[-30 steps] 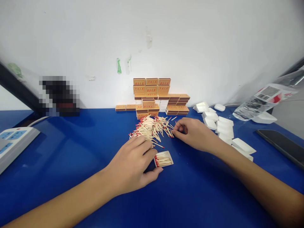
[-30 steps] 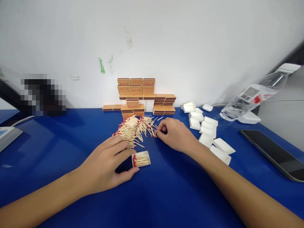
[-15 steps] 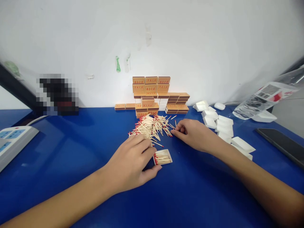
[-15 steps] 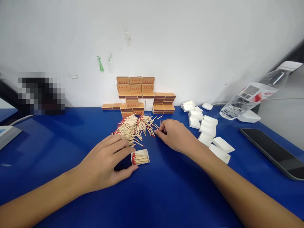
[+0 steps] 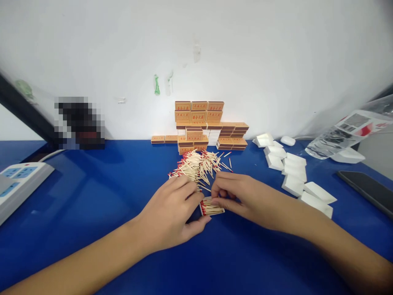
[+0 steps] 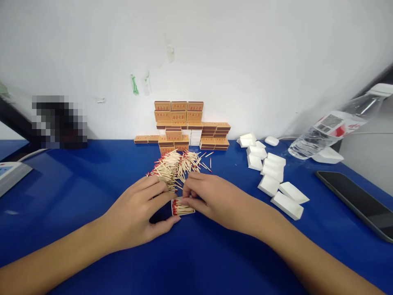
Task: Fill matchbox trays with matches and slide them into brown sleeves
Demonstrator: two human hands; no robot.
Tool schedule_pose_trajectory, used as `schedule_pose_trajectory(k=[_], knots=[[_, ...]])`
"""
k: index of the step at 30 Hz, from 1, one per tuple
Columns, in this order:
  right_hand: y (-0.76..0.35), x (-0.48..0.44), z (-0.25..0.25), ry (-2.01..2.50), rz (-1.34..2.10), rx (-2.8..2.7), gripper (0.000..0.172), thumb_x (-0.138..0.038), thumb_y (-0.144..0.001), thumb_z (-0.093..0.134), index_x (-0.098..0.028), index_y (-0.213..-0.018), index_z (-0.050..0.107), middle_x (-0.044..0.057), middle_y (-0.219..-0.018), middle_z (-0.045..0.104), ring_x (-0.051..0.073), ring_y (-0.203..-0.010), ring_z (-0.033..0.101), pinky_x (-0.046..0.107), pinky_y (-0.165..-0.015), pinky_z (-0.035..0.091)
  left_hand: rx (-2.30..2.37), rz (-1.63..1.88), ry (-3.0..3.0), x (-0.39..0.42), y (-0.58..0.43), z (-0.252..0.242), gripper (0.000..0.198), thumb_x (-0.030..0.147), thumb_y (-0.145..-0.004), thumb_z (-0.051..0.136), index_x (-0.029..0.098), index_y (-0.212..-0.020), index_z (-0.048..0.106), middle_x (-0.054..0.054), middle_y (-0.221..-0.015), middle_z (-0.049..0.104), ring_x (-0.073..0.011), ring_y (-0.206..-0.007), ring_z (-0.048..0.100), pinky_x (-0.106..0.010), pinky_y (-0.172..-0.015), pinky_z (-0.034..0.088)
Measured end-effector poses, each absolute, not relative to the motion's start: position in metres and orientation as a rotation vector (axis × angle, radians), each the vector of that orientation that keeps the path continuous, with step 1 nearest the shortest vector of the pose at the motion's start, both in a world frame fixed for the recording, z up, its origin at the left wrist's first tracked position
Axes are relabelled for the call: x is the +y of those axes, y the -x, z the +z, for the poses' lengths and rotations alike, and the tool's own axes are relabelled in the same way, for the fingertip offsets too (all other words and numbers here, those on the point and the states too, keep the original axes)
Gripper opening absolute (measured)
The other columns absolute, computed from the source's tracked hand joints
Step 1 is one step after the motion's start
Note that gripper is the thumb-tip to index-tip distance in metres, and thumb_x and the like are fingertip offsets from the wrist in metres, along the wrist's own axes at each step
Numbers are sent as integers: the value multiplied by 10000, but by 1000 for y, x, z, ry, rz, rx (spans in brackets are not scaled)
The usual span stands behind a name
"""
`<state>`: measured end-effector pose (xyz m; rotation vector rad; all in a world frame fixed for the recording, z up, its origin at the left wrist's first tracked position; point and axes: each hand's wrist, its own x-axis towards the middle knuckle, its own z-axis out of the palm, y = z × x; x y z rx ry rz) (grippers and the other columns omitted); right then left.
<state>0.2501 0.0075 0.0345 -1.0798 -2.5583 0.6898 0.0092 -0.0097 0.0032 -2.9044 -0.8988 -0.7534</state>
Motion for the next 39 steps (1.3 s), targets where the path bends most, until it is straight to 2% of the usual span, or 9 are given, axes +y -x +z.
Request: schedule_pose_trajectory(k=[3,6,8,11,20,27,31,35,39], knots=[[-255,12,33,1145,528,-2487,227,-312,-1050,546,-214,-864,632,21,-837,637,168,-744,574,297,-691,434,-902,-757,2891,-10,-9,3,244,371,-933,689,136,-996,710,-76,-890,649,-272,-910,613,-439,-803,548],[-273,30,28,1198,301,-2432,178,-259,-1049,509,-211,-1007,675,58,-950,641,194,-823,610,324,-759,467,-905,-759,2892,-10,-9,1,268,376,-943,684,137,-1062,710,-85,-914,661,-278,-938,621,-445,-833,551],[-285,42,23,1142,296,-2503,234,-213,-1049,464,-229,-1126,684,82,-1063,632,213,-921,633,347,-832,490,-907,-758,2897,-10,-9,1,269,371,-946,683,138,-1077,710,-85,-916,663,-276,-939,623,-441,-837,551],[-294,54,13,1066,361,-2562,303,-187,-1046,429,-262,-1216,669,87,-1106,615,224,-972,640,364,-869,510,-910,-743,2901,-10,-9,1,267,376,-942,688,141,-1066,715,-78,-909,659,-271,-925,618,-436,-829,546],[-296,57,9,1152,383,-2569,156,-243,-1036,506,-228,-1008,658,75,-1024,600,227,-939,611,383,-842,505,-898,-744,2891,-11,-8,3,278,383,-948,678,130,-1056,720,-77,-913,658,-269,-917,615,-436,-815,542],[-295,48,19,1247,489,-2601,202,-300,-1050,504,-206,-903,605,76,-994,604,219,-878,590,379,-811,488,-916,-708,2906,-10,-8,3,264,387,-966,652,140,-1032,718,-76,-918,657,-268,-929,614,-434,-818,536],[-280,31,29,1224,551,-2548,226,-344,-1079,477,-213,-934,590,66,-1012,617,204,-881,596,355,-803,490,-921,-729,2892,-9,-8,2,268,389,-954,666,136,-1025,720,-75,-910,653,-267,-917,609,-439,-814,535],[-253,4,29,1164,533,-2603,148,-235,-1067,489,-204,-970,597,67,-1045,632,195,-873,612,332,-765,492,-914,-764,2885,-9,-10,2,257,378,-942,680,130,-999,718,-70,-892,649,-264,-902,606,-434,-800,535],[-239,-7,27,1176,444,-2582,107,-205,-1023,570,-200,-921,602,47,-959,639,185,-799,609,311,-690,465,-908,-807,2871,-10,-10,3,218,351,-934,692,134,-954,709,-63,-873,644,-255,-876,596,-429,-796,533]])
